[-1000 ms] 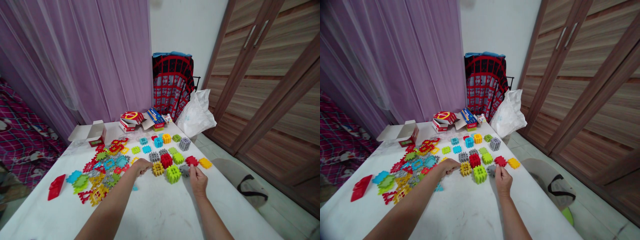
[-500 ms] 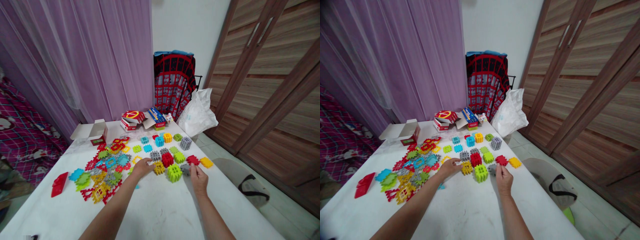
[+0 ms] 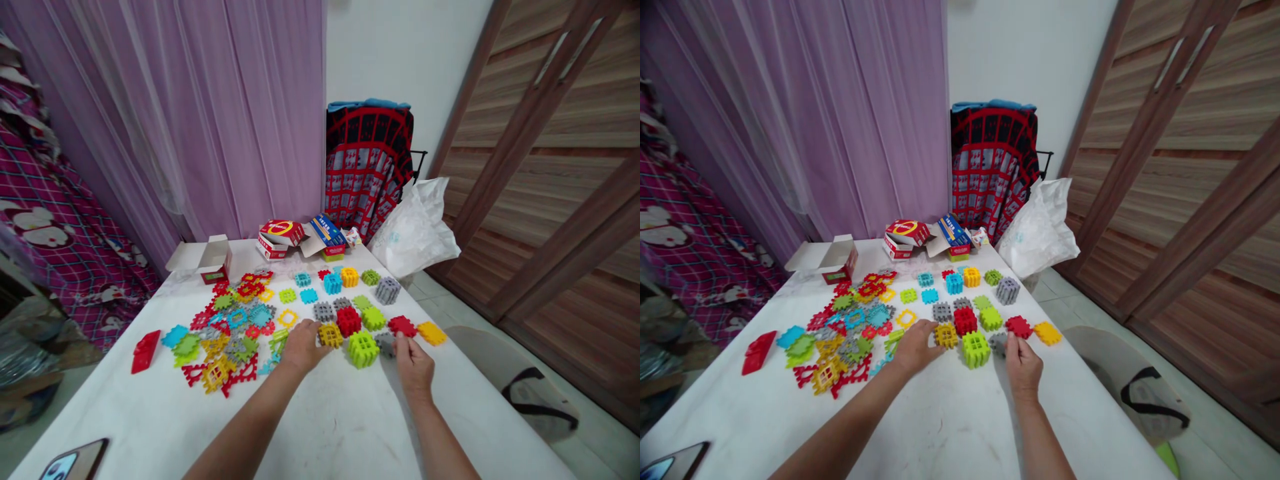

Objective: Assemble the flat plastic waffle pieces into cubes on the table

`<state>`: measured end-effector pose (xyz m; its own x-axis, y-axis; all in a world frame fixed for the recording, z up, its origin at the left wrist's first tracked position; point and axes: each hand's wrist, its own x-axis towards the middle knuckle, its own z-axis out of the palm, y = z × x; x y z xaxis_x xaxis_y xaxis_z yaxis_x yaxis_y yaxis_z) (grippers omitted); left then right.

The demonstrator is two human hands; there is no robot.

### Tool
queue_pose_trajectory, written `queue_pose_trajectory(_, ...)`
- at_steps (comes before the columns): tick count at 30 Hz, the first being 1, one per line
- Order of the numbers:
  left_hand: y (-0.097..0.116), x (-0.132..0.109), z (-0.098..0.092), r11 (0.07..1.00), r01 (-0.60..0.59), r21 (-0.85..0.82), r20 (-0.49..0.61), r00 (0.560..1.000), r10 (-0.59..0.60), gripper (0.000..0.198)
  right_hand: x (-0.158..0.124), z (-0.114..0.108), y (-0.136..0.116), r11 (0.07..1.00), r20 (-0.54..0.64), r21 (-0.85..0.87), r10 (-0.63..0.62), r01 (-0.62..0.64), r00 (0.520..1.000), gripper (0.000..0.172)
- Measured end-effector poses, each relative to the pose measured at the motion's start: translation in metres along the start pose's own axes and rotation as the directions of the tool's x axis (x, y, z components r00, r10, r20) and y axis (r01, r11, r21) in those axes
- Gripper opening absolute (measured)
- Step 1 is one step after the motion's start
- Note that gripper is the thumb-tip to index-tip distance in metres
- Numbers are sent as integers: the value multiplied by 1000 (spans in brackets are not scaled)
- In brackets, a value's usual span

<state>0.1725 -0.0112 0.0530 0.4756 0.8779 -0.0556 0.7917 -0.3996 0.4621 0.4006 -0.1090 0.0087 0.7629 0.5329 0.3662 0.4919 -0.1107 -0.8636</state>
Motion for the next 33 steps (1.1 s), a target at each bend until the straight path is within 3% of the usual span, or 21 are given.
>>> queue_pose_trajectory(33, 7, -3, -1, 998, 13, 55, -24, 1000, -12, 53, 1, 1, 1, 999, 44, -14, 51, -51, 998, 76)
